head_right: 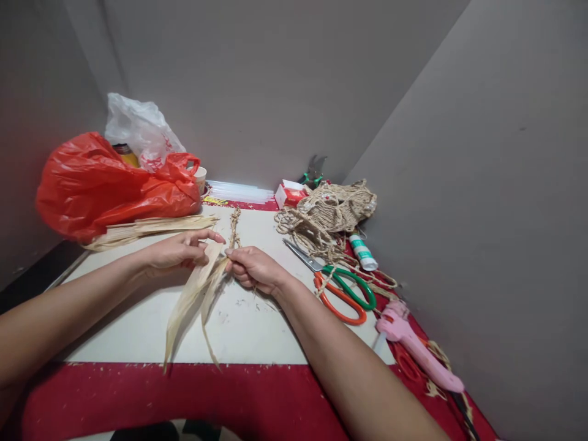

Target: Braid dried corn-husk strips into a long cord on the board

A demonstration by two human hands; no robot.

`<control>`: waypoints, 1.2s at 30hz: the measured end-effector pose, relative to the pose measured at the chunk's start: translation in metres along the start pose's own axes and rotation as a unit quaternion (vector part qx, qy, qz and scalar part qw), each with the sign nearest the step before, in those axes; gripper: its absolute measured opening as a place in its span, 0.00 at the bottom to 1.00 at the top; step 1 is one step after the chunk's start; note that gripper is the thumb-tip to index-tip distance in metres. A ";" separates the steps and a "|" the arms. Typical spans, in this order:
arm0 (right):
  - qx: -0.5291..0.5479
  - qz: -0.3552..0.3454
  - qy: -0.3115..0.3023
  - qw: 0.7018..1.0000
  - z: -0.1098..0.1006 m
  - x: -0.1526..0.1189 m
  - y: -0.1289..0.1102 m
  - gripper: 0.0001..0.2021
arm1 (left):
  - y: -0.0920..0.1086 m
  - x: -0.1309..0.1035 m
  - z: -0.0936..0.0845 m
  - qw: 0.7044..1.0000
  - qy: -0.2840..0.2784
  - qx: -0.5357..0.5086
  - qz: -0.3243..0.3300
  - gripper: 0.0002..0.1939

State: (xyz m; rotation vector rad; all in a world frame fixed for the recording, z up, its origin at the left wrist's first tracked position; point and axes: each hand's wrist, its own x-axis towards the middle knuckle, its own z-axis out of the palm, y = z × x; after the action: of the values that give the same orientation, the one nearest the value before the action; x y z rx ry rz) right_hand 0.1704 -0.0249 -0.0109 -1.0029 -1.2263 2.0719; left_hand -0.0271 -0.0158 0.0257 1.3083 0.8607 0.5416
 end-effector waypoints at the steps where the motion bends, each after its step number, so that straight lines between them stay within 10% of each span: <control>1: 0.000 -0.002 0.000 1.000 0.000 0.000 0.000 0.20 | -0.002 0.000 0.001 1.000 -0.003 0.000 0.008 0.19; 27: -0.007 -0.016 0.004 1.000 -0.003 0.000 0.002 0.17 | -0.006 0.005 0.004 0.993 0.023 -0.113 -0.008 0.07; 36: -0.021 -0.020 0.021 0.999 0.001 -0.002 0.000 0.18 | -0.013 0.005 0.005 0.997 0.042 -0.053 0.024 0.16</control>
State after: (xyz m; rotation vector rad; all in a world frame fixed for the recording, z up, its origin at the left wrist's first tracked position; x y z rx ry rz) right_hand 0.1707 -0.0269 -0.0099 -1.0278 -1.2627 1.9931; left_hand -0.0220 -0.0176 0.0122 1.2193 0.8610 0.6752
